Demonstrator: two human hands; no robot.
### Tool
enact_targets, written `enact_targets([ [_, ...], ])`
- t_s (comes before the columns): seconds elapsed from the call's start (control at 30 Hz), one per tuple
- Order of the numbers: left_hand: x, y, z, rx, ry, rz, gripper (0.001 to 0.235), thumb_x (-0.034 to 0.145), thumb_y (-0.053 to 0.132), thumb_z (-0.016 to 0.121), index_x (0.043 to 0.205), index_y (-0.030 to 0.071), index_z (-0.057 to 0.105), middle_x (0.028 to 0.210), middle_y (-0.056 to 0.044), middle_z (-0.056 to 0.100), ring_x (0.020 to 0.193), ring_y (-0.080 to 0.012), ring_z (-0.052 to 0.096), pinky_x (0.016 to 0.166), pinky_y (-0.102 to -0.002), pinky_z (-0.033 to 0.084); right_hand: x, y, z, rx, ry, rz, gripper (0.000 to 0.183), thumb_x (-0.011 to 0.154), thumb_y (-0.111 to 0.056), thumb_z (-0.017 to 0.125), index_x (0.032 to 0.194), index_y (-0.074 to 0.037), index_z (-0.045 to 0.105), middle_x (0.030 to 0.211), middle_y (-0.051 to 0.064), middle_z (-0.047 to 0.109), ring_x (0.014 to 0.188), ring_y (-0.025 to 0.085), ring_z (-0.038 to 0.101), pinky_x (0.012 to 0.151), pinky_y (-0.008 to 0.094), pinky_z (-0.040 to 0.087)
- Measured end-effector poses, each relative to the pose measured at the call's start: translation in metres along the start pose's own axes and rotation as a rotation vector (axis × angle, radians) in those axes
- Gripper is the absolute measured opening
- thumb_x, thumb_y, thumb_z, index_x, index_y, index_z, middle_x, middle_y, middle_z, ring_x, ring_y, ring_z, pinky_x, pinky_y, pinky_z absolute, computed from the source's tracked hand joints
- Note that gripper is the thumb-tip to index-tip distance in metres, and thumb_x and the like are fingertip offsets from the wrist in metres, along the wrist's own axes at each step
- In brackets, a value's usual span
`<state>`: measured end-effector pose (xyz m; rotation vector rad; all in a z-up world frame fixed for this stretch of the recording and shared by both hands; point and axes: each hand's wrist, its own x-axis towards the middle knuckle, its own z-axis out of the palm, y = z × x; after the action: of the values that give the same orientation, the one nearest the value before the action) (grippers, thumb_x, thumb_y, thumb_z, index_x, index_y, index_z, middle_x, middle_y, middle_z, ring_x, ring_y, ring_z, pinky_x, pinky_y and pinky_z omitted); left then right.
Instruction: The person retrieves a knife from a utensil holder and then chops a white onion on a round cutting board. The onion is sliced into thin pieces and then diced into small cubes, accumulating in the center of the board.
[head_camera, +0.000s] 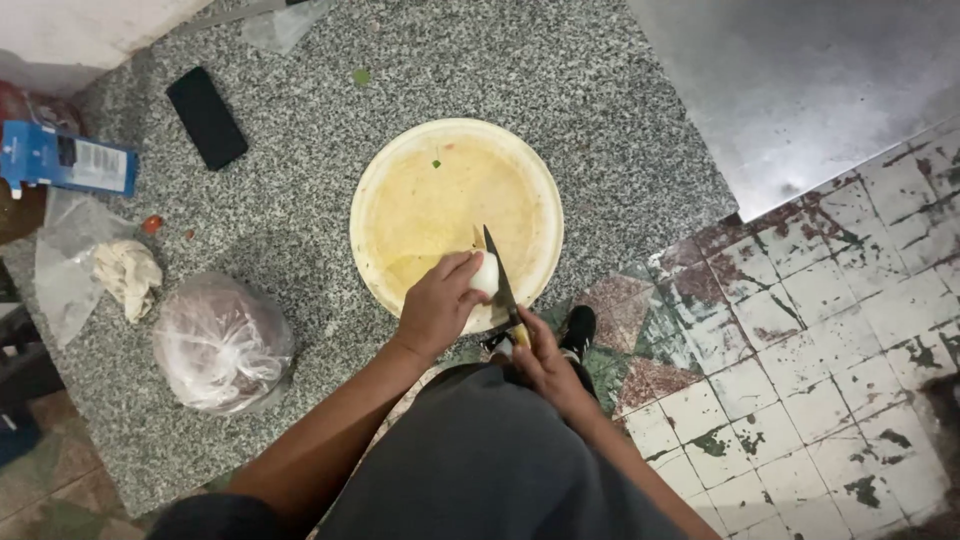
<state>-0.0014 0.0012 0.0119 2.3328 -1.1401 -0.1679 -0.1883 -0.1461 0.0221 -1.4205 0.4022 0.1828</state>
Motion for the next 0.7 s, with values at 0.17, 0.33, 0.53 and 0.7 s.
enact_targets([
  [0.17,0.002,-0.005,0.005,-0.03,0.025,-0.008,0.058,0.089,0.047,0.072,0.139,0.018,0.064,0.129,-0.003,0.065,0.115,-0.0271,0.068,0.093,-0.038,0.058,-0.014,-0.027,0.003,-0.063,-0.002,0.107,0.061,0.106,-0.024,0.047,0.162,-0.027,0.023,0.156,0.029,0.04,0.133,0.056,0.047,0.104,0.063,0.042],
  [0.33,-0.002,0.0,0.002,-0.083,0.031,-0.058,0.058,0.088,0.045,0.074,0.139,0.019,0.064,0.132,-0.003,0.065,0.118,-0.0269,0.067,0.095,-0.037,0.057,0.005,0.012,0.009,-0.009,-0.019,0.087,0.06,0.105,-0.021,0.053,0.159,-0.024,0.028,0.152,0.029,0.046,0.131,0.044,0.055,0.103,0.06,0.044],
  [0.53,-0.001,0.005,-0.001,-0.094,0.079,-0.036,0.052,0.097,0.041,0.064,0.143,0.016,0.061,0.134,-0.007,0.065,0.121,-0.031,0.066,0.096,-0.041,0.057,0.018,-0.009,0.012,-0.025,-0.038,-0.037,0.063,0.105,-0.018,0.049,0.161,-0.019,0.021,0.085,0.012,0.063,0.074,0.02,0.057,0.069,0.037,0.051],
  [0.7,-0.006,-0.003,0.01,-0.122,0.078,-0.158,0.052,0.093,0.039,0.071,0.14,0.018,0.063,0.134,-0.008,0.061,0.121,-0.0322,0.064,0.099,-0.043,0.056,0.002,0.011,0.012,-0.178,-0.035,0.078,0.064,0.104,-0.022,0.053,0.16,-0.02,0.022,0.144,0.037,0.049,0.124,0.062,0.052,0.097,0.069,0.046],
])
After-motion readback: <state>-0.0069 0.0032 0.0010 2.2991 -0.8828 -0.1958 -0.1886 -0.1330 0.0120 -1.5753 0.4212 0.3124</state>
